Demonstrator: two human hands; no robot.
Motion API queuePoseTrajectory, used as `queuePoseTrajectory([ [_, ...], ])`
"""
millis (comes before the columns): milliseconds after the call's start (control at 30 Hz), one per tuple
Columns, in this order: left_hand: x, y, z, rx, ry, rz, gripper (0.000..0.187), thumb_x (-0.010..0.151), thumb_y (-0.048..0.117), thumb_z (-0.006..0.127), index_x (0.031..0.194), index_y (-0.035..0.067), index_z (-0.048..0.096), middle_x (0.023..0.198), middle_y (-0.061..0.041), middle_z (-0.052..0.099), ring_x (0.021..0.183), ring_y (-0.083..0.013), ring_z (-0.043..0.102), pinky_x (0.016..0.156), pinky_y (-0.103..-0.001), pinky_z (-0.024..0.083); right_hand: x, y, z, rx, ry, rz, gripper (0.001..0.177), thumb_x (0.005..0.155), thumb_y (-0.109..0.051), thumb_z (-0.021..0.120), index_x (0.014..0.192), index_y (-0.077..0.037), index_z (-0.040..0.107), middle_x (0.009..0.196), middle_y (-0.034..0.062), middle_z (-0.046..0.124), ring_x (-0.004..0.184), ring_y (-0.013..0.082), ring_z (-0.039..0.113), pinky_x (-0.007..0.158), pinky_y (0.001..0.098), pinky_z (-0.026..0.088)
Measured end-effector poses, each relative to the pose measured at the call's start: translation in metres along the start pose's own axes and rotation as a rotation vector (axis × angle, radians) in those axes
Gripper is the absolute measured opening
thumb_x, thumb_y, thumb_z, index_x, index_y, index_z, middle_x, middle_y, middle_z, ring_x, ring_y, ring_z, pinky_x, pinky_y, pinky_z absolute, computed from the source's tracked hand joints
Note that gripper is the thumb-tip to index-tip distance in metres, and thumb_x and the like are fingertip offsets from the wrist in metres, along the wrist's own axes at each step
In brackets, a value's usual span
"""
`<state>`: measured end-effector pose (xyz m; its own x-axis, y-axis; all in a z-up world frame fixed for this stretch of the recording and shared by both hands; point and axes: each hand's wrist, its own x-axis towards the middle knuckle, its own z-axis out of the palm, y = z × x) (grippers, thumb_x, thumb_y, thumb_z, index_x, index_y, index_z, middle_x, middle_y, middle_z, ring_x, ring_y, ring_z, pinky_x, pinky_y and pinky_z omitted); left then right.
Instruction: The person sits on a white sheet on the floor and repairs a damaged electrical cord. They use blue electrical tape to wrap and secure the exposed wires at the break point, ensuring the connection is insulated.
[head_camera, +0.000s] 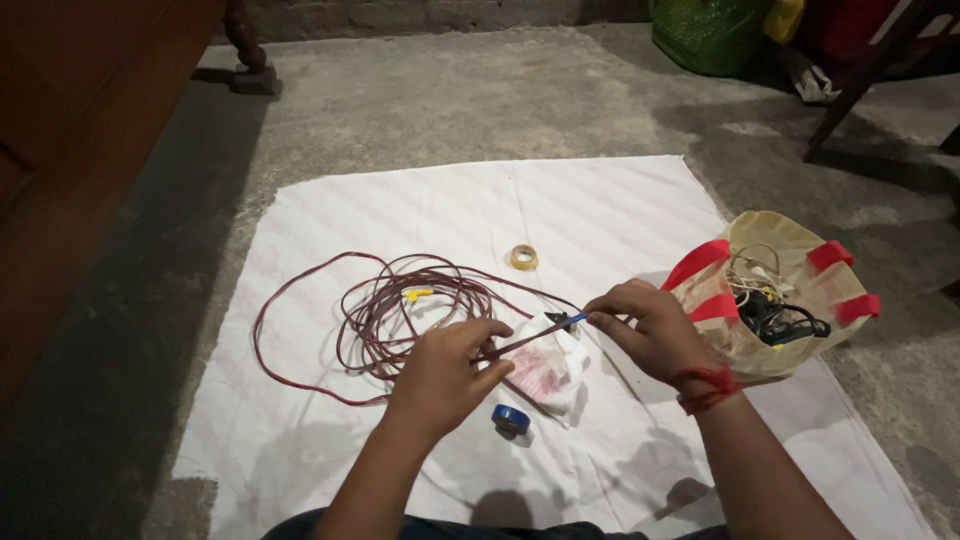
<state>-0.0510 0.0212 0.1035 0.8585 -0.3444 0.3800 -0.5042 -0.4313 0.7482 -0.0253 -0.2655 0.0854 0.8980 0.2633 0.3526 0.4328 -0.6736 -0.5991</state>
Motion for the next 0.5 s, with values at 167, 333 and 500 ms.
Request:
queuePoseTrajectory([
  [167,-0.004,0.009,0.003,0.171,0.151,0.111,0.011,0.087,0.015,0.074,0.089,0.006,0.068,0.081,-0.01,0.071,0.073,-0.0293,0.069,0.063,-0.04,0.054,0.001,-0.015,-0.009,-0.047,0.08,-0.047,0.013,0.086,-0.011,0.074,0.098,-0.009,0.077,0.085,0.0066,0.072,0.079,0.0221,0.065,0.069,0.0343,0.052],
  [333,-0.003,0.005,0.007,0.226,0.23,0.0,0.01,0.091,0.017,0.069,0.091,0.007,0.07,0.078,-0.012,0.071,0.071,-0.0315,0.069,0.062,-0.042,0.053,-0.007,-0.039,0.007,-0.243,0.405,-0.295,0.013,0.083,-0.012,0.075,0.092,-0.004,0.071,0.088,0.0116,0.067,0.088,0.0291,0.062,0.077,0.0398,0.05],
  [500,0.002,0.004,0.001,-0.067,0.217,-0.305,0.015,0.091,0.018,0.068,0.094,0.006,0.075,0.067,-0.01,0.072,0.054,-0.0192,0.065,0.052,-0.033,0.051,-0.027,-0.028,0.083,-0.191,-0.201,-0.14,0.014,0.085,-0.019,0.074,0.094,-0.01,0.074,0.089,0.0092,0.071,0.089,0.0282,0.067,0.078,0.0425,0.054],
])
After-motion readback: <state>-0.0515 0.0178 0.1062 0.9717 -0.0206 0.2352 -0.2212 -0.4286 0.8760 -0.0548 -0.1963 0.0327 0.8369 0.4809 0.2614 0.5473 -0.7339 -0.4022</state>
